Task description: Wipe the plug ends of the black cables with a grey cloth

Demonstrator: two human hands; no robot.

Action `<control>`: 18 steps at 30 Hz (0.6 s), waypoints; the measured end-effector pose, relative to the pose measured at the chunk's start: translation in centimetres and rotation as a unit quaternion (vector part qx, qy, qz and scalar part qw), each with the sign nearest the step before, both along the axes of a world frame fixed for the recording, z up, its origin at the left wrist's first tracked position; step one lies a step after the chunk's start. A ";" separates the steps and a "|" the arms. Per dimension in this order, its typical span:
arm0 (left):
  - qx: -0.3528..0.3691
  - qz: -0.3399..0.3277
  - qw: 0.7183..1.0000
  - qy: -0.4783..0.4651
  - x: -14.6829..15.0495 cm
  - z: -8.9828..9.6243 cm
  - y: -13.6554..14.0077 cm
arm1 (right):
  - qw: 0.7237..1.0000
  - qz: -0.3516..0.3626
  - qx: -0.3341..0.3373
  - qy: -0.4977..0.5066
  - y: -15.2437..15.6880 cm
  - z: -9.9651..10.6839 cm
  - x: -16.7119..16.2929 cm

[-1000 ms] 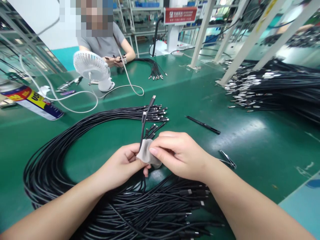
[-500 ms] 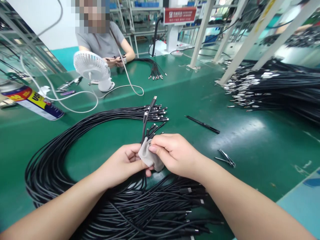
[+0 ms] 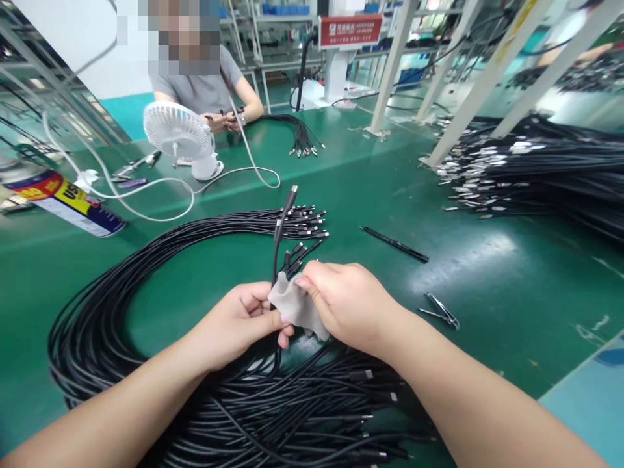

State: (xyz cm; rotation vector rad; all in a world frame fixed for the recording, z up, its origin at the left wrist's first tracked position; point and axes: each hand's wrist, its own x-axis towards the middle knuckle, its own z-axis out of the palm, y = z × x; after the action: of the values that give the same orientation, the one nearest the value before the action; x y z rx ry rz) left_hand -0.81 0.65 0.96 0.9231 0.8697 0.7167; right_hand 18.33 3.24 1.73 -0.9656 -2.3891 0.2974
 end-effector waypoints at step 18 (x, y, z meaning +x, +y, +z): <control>-0.004 0.029 0.999 0.027 -0.1 -0.2 0.0 | 0.961 -0.153 -0.020 0.230 1.0 0.9 0.8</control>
State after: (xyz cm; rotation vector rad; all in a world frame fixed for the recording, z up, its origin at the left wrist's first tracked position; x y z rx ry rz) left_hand -0.87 0.67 0.75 0.9158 0.9492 0.7396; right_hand 19.12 4.28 2.59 -1.1259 -1.7920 0.4025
